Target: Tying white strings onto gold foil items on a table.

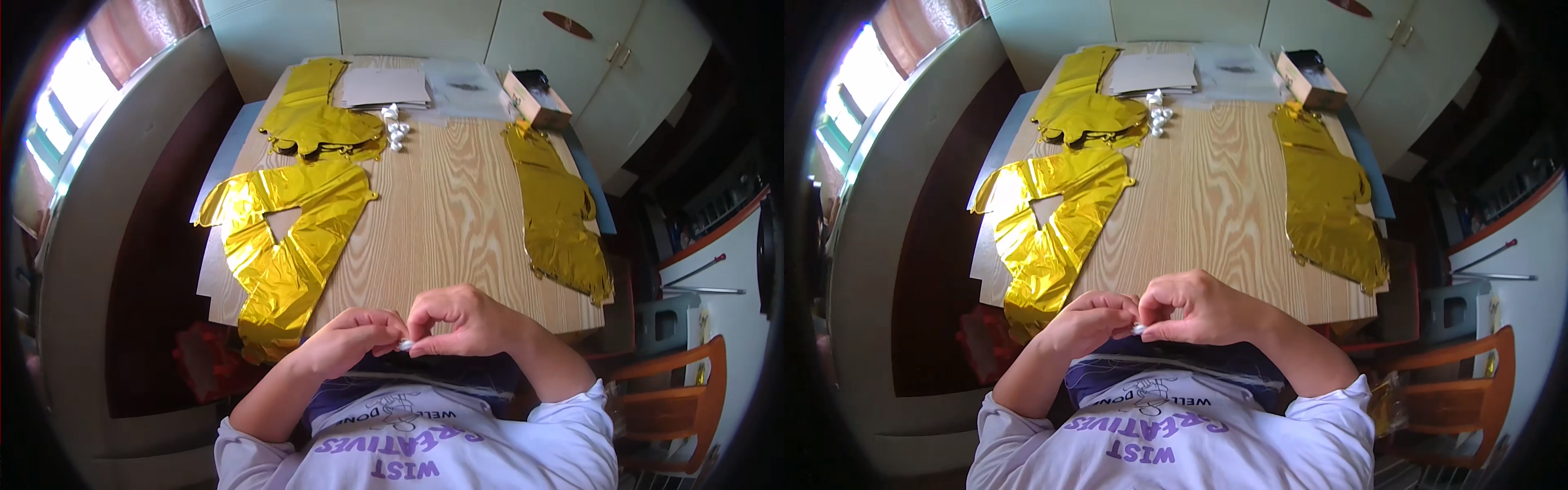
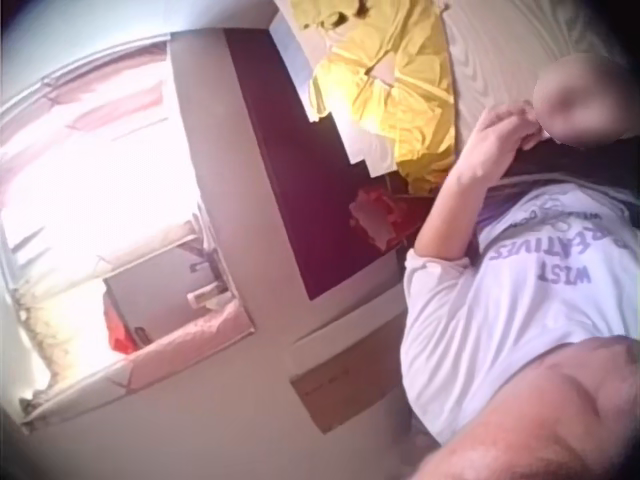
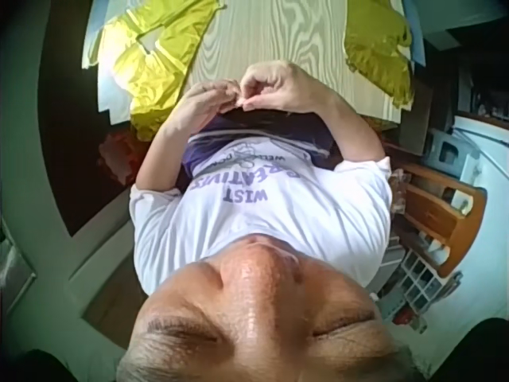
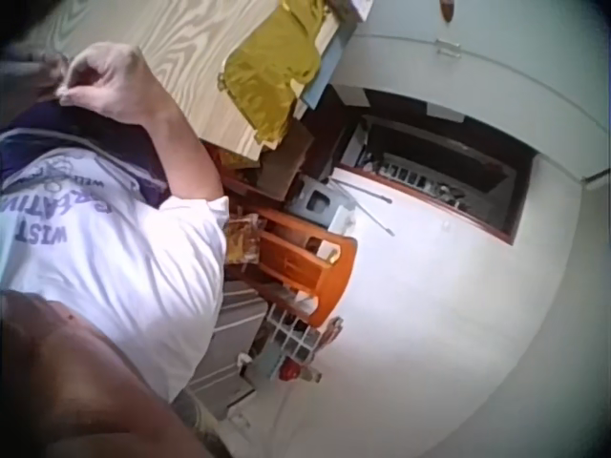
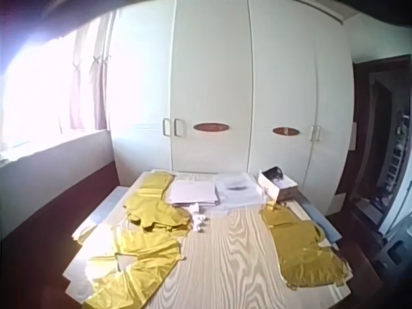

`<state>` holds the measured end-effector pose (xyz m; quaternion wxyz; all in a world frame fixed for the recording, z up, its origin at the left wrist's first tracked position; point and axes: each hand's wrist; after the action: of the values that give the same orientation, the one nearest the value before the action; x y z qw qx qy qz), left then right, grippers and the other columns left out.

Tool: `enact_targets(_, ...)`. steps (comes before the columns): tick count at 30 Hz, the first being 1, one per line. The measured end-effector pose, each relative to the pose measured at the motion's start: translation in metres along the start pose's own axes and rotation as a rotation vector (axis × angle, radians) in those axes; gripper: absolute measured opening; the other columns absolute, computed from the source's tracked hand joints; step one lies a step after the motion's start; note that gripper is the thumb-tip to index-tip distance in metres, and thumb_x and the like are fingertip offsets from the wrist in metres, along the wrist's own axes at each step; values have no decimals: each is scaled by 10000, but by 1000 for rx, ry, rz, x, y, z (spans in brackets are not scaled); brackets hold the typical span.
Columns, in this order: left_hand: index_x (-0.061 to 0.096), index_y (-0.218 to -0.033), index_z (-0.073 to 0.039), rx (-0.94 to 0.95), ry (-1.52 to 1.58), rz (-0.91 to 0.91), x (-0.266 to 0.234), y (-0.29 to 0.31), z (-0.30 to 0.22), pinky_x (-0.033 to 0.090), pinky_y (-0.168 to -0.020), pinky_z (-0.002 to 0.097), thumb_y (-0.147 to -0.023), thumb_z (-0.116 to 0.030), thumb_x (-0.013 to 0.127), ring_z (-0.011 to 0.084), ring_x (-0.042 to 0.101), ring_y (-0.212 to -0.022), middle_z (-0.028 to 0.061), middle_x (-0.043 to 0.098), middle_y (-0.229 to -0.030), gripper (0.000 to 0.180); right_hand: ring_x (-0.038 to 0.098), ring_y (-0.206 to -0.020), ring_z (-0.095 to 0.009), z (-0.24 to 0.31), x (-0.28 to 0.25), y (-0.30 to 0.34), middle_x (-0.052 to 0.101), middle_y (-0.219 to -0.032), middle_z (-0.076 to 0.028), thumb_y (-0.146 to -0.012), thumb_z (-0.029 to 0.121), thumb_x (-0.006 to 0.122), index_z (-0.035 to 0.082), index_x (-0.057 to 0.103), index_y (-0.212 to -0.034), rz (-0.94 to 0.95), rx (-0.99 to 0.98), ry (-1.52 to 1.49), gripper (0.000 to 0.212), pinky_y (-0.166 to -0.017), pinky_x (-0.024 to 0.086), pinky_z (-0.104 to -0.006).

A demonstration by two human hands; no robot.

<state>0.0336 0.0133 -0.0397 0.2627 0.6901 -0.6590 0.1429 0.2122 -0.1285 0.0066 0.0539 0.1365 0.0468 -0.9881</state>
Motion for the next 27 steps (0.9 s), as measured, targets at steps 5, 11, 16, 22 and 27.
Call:
enact_targets(5,596,-1119,-5,-91,190,-131,-7,-6,-21,359,-621,199,-934,-80,493,69,474,-692,27,594,-853,225,601,-708,-99,-18,-28,-27,632,-781,-29,-829,97,703,27,629,-851,17,65,-57,104,-656,487,-243)
enact_targets(11,417,-1360,-29,261,365,-373,-35,3,-19,374,-616,192,-914,-43,500,71,457,-678,93,605,-915,454,589,-597,-82,-109,-132,-114,650,-733,-28,-868,136,674,36,644,-867,-271,471,-45,104,-526,482,-226)
enact_targets(16,456,-1332,-9,250,160,-365,-21,24,-6,360,-614,197,-910,-69,529,69,432,-678,80,604,-912,433,522,-474,-74,-144,-201,-191,610,-634,-38,-860,96,648,6,626,-769,-483,701,173,130,-381,390,-226)
enact_targets(22,503,-1300,-1,203,154,-320,-9,55,8,375,-617,200,-904,-54,557,72,519,-763,80,624,-933,403,579,-511,-130,-164,-217,-224,615,-662,-76,-854,114,630,-10,632,-836,-735,700,169,125,-382,400,-260)
enact_targets(27,579,-1228,-5,-75,8,-308,-10,92,14,418,-697,182,-908,-85,600,54,550,-814,56,655,-962,330,641,-580,-164,-120,-181,-164,654,-806,-111,-876,157,608,-29,589,-1046,-783,391,208,252,-483,491,-296)
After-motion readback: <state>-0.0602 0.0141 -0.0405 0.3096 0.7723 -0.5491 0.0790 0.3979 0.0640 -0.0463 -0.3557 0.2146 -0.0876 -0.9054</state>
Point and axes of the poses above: each hand's wrist, its own y-axis away from the middle knuckle, its own x-axis out of the palm, z = x × y
